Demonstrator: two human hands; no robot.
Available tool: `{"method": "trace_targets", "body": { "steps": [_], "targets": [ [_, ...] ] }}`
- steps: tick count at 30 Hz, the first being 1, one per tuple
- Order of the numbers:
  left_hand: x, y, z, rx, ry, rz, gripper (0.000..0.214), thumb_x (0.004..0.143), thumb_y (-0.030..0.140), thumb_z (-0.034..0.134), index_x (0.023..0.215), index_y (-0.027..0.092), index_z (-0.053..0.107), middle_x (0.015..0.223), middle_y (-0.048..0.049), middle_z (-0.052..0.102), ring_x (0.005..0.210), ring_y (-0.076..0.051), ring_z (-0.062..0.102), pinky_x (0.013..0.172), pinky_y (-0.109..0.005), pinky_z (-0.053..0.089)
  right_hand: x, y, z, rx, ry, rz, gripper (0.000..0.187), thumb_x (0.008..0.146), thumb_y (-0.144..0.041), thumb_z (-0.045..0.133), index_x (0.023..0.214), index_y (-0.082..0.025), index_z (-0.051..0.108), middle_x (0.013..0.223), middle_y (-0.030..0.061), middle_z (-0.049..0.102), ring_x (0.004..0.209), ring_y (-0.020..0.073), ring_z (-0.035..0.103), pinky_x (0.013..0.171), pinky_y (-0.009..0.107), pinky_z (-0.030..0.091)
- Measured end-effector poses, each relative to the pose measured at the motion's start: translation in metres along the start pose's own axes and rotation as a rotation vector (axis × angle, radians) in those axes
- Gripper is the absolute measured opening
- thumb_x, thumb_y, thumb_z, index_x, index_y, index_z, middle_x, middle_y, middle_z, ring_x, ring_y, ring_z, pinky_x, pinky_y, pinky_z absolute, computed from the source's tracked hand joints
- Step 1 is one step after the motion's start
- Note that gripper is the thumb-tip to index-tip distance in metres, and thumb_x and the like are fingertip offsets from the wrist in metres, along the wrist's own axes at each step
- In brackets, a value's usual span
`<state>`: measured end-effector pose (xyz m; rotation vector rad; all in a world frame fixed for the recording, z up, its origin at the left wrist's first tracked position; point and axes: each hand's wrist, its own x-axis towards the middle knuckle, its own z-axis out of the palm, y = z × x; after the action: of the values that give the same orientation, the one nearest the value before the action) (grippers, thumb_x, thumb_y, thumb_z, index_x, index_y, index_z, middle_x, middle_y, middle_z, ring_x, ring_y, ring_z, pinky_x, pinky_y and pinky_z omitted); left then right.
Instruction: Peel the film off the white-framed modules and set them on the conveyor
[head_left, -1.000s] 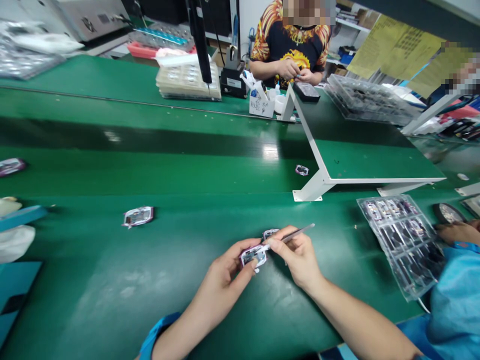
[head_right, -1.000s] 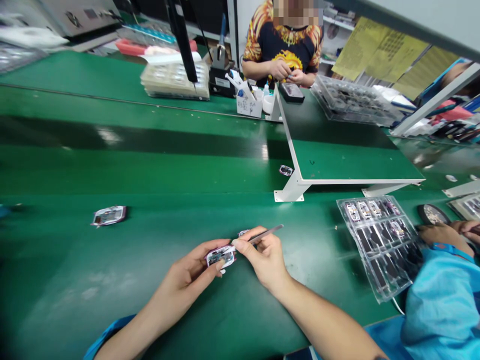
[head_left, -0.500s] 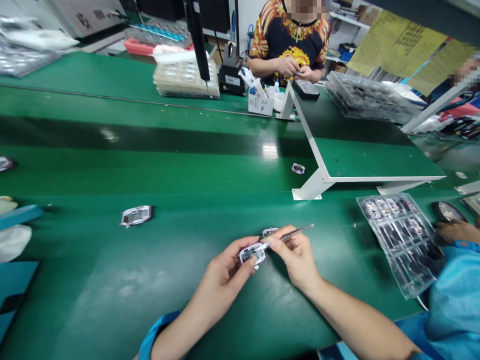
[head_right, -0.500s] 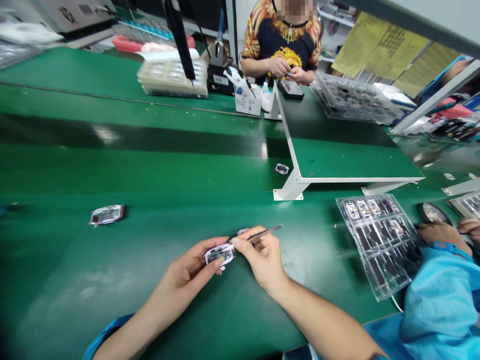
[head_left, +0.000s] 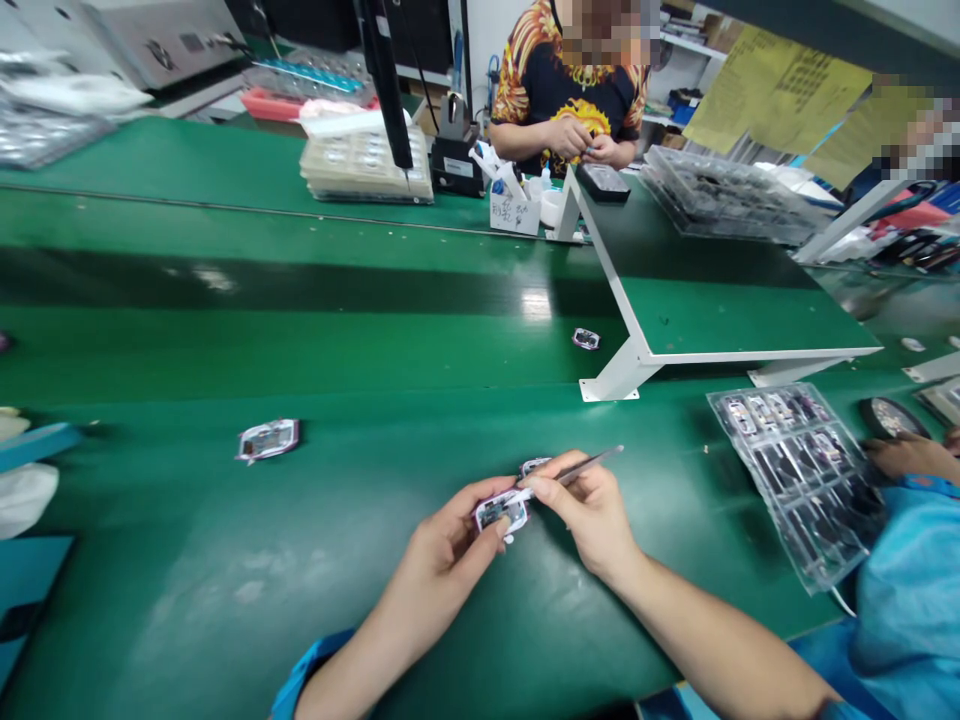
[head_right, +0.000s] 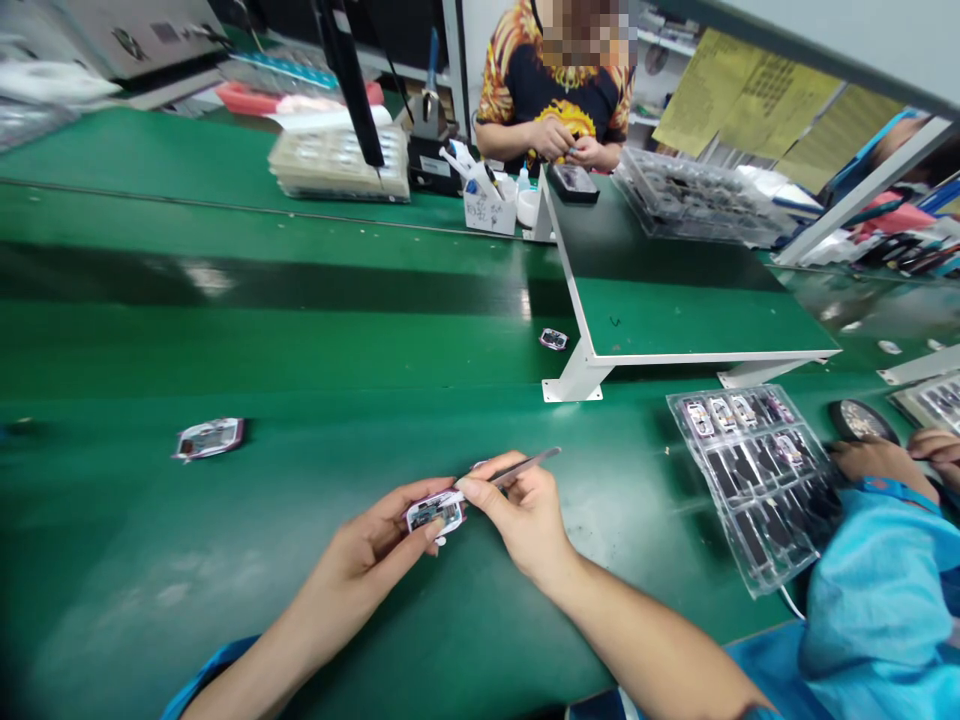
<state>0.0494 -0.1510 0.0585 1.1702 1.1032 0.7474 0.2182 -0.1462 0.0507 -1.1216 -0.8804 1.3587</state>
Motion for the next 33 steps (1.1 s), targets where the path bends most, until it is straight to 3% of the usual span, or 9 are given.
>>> {"method": "trace_targets", "body": {
  "steps": [25, 33],
  "targets": [
    [-0.0014, -0.0003, 0.0016, 0.016, 0.027, 0.016, 0.037, 0.079, 0.034, 0.064, 0.112, 0.017, 0.064, 0.086, -0.0053, 0.072, 0.072, -0.018, 0.063, 0.067, -0.026, 0.052, -0.0053, 0.0006, -0.0001, -0.109, 0.005, -0.103, 0.014, 0.077, -0.034, 0.076, 0.075, -0.022, 0.069, 0.074, 0.0027, 0.073, 0.073, 0.0196, 0.067, 0.072, 0.033, 0.052],
    [0.0003, 0.0003, 0.0039, 0.057, 0.097, 0.015, 0.034, 0.082, 0.040, 0.061, 0.107, 0.017, 0.067, 0.080, -0.0038, 0.071, 0.061, -0.015, 0.060, 0.059, -0.024, 0.050, -0.0081, 0.0024, 0.0018, -0.103, 0.007, -0.106, 0.009, 0.078, -0.029, 0.075, 0.076, -0.023, 0.069, 0.074, 0.0012, 0.072, 0.073, 0.0186, 0.066, 0.070, 0.031, 0.050]
  ]
}}
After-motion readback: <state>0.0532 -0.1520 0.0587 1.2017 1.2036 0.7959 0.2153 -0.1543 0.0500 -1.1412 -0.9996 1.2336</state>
